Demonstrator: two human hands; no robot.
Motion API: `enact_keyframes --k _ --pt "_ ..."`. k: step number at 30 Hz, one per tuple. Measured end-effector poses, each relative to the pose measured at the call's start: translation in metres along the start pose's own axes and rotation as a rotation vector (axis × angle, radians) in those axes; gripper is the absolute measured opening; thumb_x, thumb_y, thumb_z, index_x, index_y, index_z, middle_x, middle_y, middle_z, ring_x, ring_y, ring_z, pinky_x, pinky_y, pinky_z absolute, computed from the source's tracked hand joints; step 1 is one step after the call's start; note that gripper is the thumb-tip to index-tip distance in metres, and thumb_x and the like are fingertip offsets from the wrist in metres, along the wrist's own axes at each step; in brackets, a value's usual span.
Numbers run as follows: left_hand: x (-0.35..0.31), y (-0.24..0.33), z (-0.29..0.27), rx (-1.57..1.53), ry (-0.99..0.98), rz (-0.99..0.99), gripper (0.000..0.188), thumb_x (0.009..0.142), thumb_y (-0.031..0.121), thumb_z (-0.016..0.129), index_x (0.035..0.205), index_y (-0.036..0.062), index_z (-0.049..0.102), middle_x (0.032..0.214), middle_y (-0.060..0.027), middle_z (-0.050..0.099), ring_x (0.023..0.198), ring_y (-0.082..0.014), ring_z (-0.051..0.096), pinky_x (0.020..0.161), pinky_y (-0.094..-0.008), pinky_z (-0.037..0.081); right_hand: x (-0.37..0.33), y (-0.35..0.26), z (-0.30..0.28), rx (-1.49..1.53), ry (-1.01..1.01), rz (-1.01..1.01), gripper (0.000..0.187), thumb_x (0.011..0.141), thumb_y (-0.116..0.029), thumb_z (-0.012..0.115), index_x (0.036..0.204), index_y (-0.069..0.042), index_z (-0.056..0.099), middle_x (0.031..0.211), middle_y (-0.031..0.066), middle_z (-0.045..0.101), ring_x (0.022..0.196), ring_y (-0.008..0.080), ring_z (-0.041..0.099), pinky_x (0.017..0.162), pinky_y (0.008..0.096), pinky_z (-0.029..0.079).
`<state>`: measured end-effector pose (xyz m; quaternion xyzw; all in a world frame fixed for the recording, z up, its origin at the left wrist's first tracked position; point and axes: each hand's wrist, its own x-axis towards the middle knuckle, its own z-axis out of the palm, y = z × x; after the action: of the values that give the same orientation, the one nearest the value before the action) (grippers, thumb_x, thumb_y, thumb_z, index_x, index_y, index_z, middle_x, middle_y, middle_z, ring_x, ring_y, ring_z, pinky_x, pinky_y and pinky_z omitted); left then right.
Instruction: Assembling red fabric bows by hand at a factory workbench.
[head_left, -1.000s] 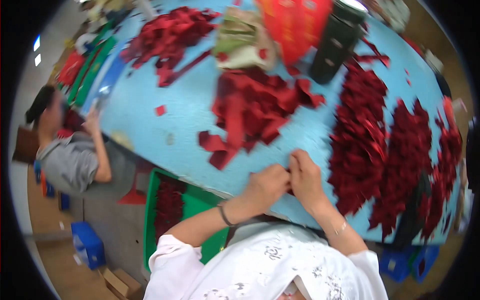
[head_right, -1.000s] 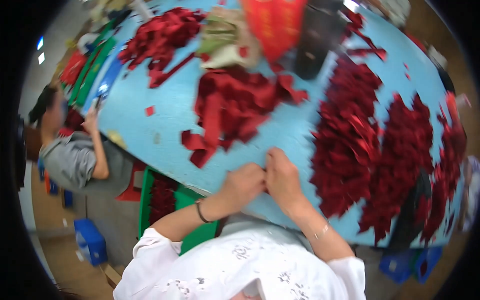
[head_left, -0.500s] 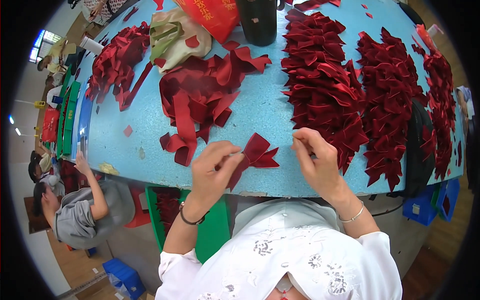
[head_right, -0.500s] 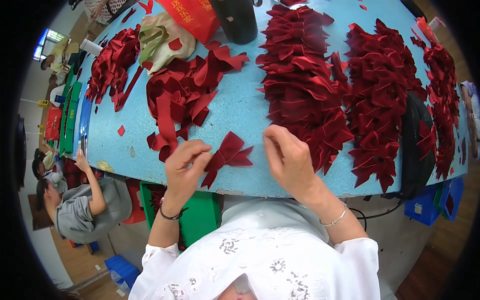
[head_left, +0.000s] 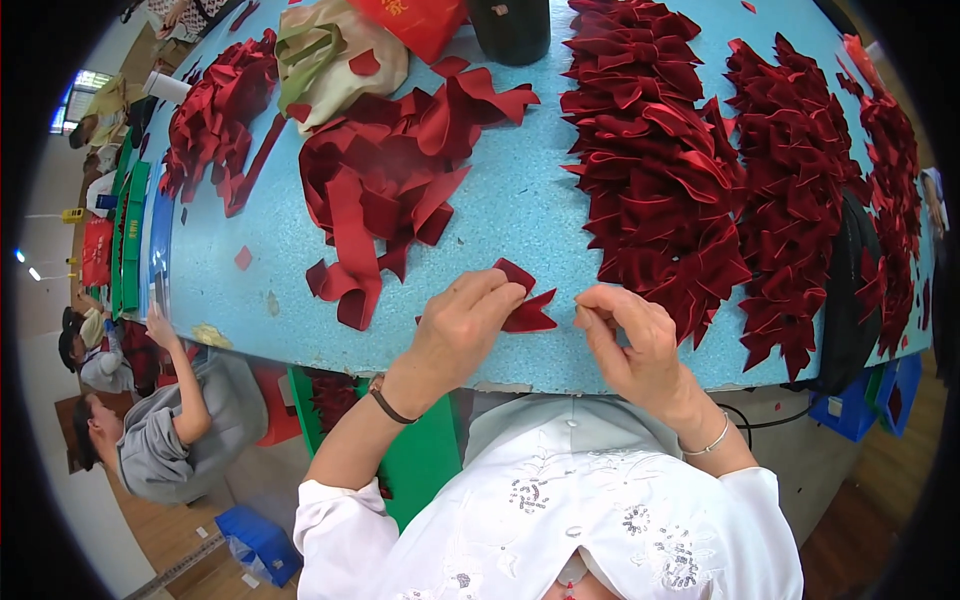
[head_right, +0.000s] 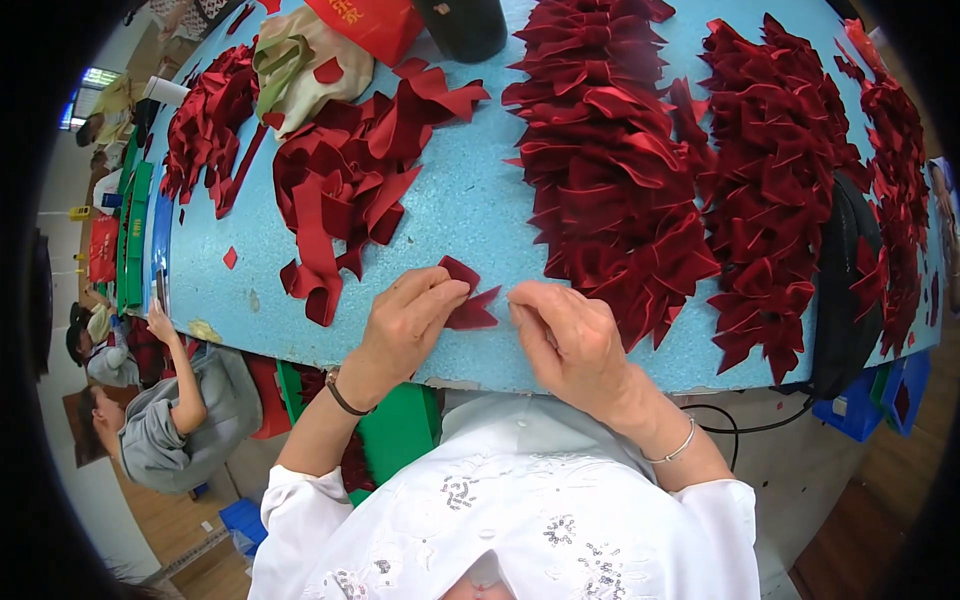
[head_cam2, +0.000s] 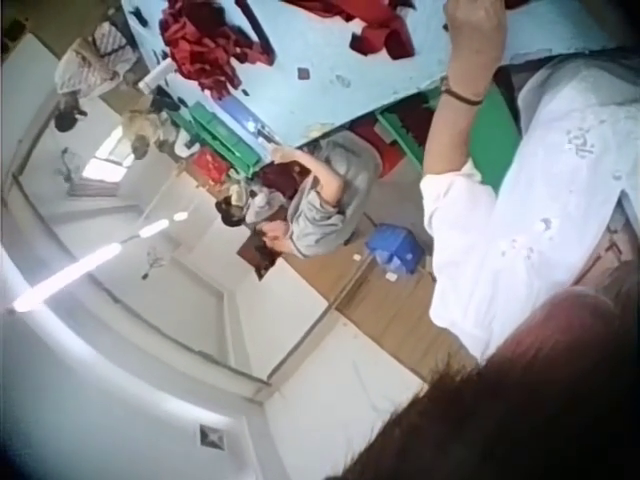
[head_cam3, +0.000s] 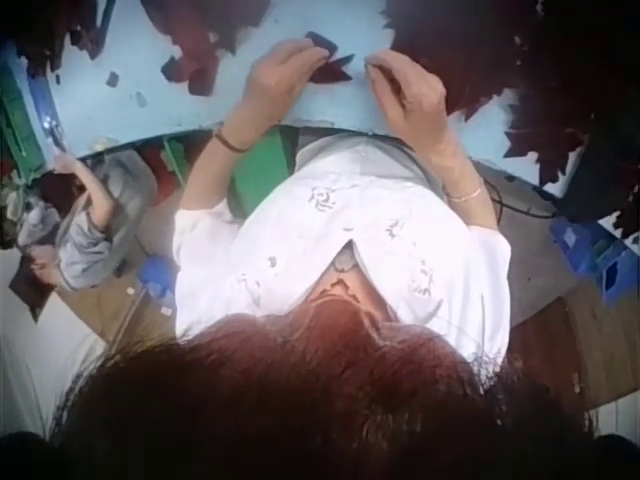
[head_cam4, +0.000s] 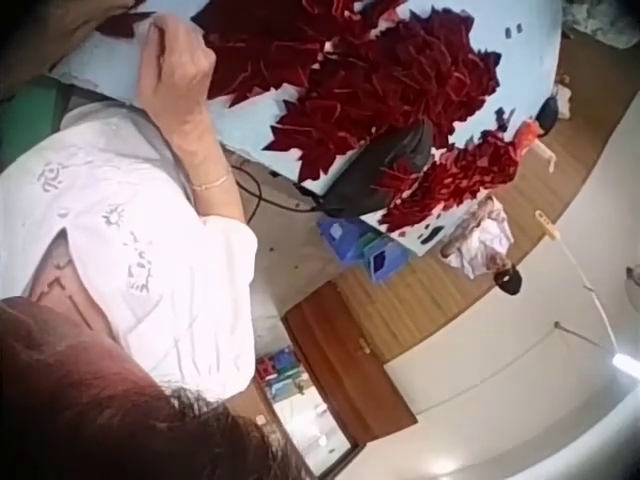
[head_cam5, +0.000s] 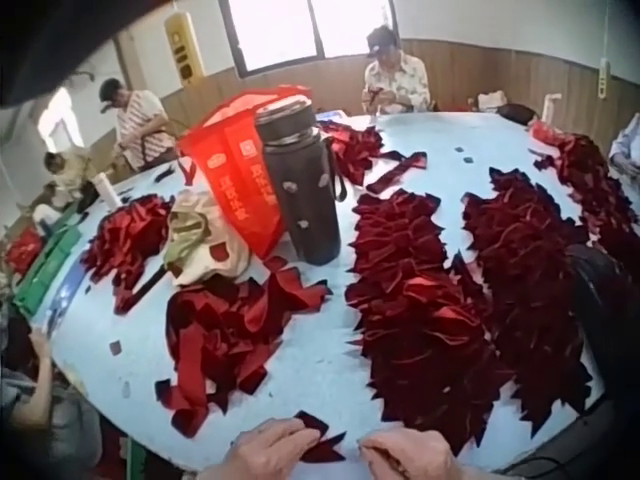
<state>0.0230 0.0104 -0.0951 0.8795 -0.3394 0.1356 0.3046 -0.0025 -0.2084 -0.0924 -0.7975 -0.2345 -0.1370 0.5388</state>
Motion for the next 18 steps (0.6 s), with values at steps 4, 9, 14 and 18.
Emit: enact_keyframes --k 4,9,14,18 --pt "0.002 -0.002 0.002 -0.024 -0.020 -0.051 0.022 0.076 0.005 0.072 0.097 0.0039 0.065 0.087 -0.0083 0.060 0.079 -0.0231 0.063 0.062 -0.0327 0.054 0.003 0.000 0.004 -0.003 -0.004 0.003 0.019 0.083 0.010 0.062 0.100 0.005 0.058 0.079 0.0103 0.064 0.064 0.0147 0.064 0.052 0.0237 0.050" --pt "0.007 0.006 0.000 0.001 -0.080 -0.111 0.027 0.079 0.004 0.071 0.106 0.0040 0.068 0.092 -0.0099 0.062 0.075 -0.0247 0.062 0.061 -0.0332 0.052 0.005 0.001 0.006 0.011 -0.045 0.006 0.017 0.085 0.009 0.062 0.101 0.005 0.058 0.080 0.0100 0.064 0.065 0.0139 0.064 0.054 0.0232 0.051" --pt "0.006 0.008 -0.002 -0.047 -0.071 -0.194 0.030 0.076 0.012 0.075 0.104 0.0060 0.067 0.089 -0.0087 0.061 0.078 -0.0232 0.063 0.062 -0.0324 0.053 0.003 -0.009 -0.004 -0.007 0.106 0.135 0.014 0.089 0.005 0.060 0.103 0.004 0.058 0.081 0.0085 0.065 0.066 0.0114 0.064 0.056 0.0218 0.051" --pt "0.004 0.004 -0.016 -0.150 0.054 -0.190 0.028 0.077 0.013 0.075 0.102 0.0062 0.067 0.088 -0.0087 0.062 0.076 -0.0226 0.062 0.061 -0.0324 0.052 -0.002 -0.014 -0.011 0.036 0.156 0.232 0.013 0.090 0.004 0.060 0.103 0.003 0.059 0.080 0.0074 0.065 0.067 0.0099 0.064 0.057 0.0212 0.051"
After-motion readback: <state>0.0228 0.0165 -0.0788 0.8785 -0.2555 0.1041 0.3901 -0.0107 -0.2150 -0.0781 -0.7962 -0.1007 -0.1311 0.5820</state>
